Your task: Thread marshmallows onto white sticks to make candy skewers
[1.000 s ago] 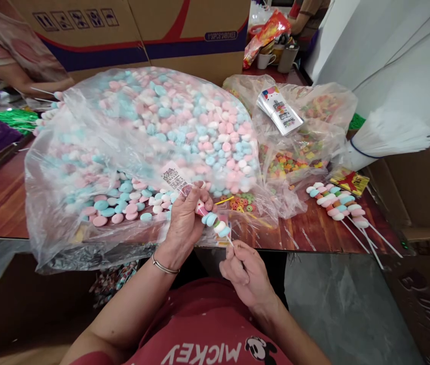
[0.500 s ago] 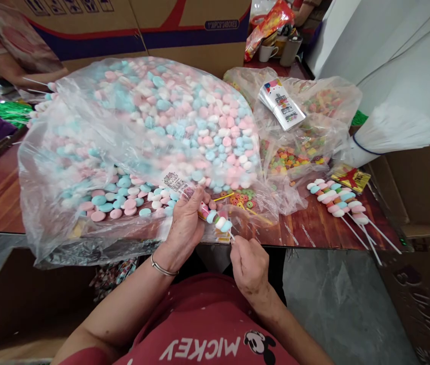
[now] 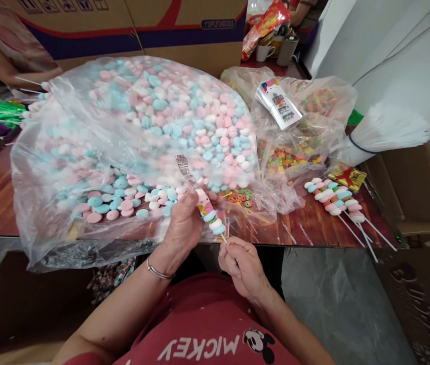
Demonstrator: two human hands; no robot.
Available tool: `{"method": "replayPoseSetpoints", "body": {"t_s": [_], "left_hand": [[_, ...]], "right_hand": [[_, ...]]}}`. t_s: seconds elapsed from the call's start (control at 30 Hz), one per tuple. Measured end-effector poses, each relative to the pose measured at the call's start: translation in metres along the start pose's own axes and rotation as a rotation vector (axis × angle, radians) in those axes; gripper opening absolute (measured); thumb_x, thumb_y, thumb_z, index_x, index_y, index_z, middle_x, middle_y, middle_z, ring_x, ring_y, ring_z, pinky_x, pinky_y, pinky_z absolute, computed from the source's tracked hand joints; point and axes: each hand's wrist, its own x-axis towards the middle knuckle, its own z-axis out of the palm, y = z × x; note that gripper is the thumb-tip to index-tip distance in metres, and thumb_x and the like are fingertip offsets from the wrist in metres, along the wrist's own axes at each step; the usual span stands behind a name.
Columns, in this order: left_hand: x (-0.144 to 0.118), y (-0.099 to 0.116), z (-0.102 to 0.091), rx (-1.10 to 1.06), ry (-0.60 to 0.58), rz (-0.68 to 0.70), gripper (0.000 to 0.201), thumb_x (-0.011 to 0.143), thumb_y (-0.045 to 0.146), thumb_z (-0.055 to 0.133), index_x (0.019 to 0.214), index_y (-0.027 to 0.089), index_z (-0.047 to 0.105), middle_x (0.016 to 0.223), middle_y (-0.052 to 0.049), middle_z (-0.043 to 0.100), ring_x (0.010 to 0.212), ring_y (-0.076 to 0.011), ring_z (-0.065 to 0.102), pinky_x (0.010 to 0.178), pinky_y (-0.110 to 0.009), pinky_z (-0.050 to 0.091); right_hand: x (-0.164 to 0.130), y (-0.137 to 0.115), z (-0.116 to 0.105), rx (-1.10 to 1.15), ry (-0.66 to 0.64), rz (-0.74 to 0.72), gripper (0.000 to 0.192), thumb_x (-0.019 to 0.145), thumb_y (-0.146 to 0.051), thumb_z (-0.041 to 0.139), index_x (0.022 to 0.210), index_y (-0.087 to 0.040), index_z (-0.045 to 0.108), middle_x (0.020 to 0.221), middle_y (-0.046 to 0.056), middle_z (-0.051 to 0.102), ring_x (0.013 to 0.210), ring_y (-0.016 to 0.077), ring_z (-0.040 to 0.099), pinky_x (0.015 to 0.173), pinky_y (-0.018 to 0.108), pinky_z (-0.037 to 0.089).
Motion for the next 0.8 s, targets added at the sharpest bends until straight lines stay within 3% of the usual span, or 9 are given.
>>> {"method": "replayPoseSetpoints", "body": {"t_s": [0.13, 0.27, 0.43, 0.6, 0.7, 0.8], "left_hand": [[0.01, 0.02, -0.006, 0.013, 0.082, 0.096, 0.048, 0.056, 0.051, 0.087, 0.081, 0.014, 0.067, 0.08, -0.007, 0.075, 0.081, -0.0233, 0.072, 0.077, -0.035, 0.058], [0.013, 0.023, -0.006, 0.05, 0.101, 0.128, 0.035, 0.059, 0.035, 0.087, 0.08, 0.015, 0.067, 0.064, 0.0, 0.069, 0.062, -0.0174, 0.07, 0.068, -0.032, 0.059], [0.014, 0.015, 0.0, 0.058, 0.046, 0.033, 0.022, 0.063, 0.023, 0.082, 0.068, 0.015, 0.061, 0.054, 0.005, 0.056, 0.049, -0.0115, 0.061, 0.052, -0.024, 0.053], [0.016, 0.012, 0.003, -0.016, 0.089, 0.068, 0.03, 0.067, 0.023, 0.08, 0.059, 0.016, 0.052, 0.052, 0.007, 0.049, 0.045, -0.0066, 0.053, 0.049, -0.02, 0.048], [0.016, 0.011, 0.002, -0.038, 0.113, 0.123, 0.031, 0.069, 0.024, 0.08, 0.06, 0.016, 0.051, 0.053, 0.007, 0.049, 0.046, -0.0065, 0.052, 0.051, -0.021, 0.049], [0.013, 0.009, 0.0, 0.003, 0.086, 0.128, 0.03, 0.068, 0.027, 0.081, 0.063, 0.016, 0.053, 0.055, 0.006, 0.052, 0.047, -0.0076, 0.054, 0.051, -0.022, 0.049]], "right_hand": [[-0.003, -0.002, -0.008, -0.19, 0.022, -0.053, 0.021, 0.08, -0.035, 0.056, 0.07, -0.017, 0.06, 0.04, -0.01, 0.034, 0.038, 0.0048, 0.023, 0.042, 0.022, 0.017], [-0.008, -0.003, -0.01, -0.433, 0.044, -0.128, 0.02, 0.082, -0.036, 0.056, 0.076, -0.018, 0.062, 0.045, -0.009, 0.034, 0.042, 0.0058, 0.028, 0.043, 0.021, 0.021], [-0.007, -0.001, -0.005, -0.29, 0.025, -0.044, 0.022, 0.082, -0.036, 0.052, 0.073, -0.017, 0.06, 0.041, -0.01, 0.033, 0.039, 0.0054, 0.025, 0.041, 0.021, 0.019], [-0.006, 0.003, -0.001, -0.202, 0.034, 0.017, 0.022, 0.08, -0.035, 0.053, 0.07, -0.017, 0.059, 0.04, -0.01, 0.032, 0.037, 0.0048, 0.021, 0.039, 0.021, 0.015], [-0.009, 0.0, 0.0, -0.357, 0.023, -0.023, 0.023, 0.084, -0.037, 0.05, 0.075, -0.018, 0.059, 0.043, -0.01, 0.033, 0.039, 0.0058, 0.026, 0.04, 0.021, 0.019], [-0.01, -0.004, -0.002, -0.619, 0.025, -0.168, 0.025, 0.09, -0.033, 0.044, 0.077, -0.019, 0.059, 0.046, -0.008, 0.034, 0.042, 0.0068, 0.031, 0.043, 0.021, 0.025]]}}
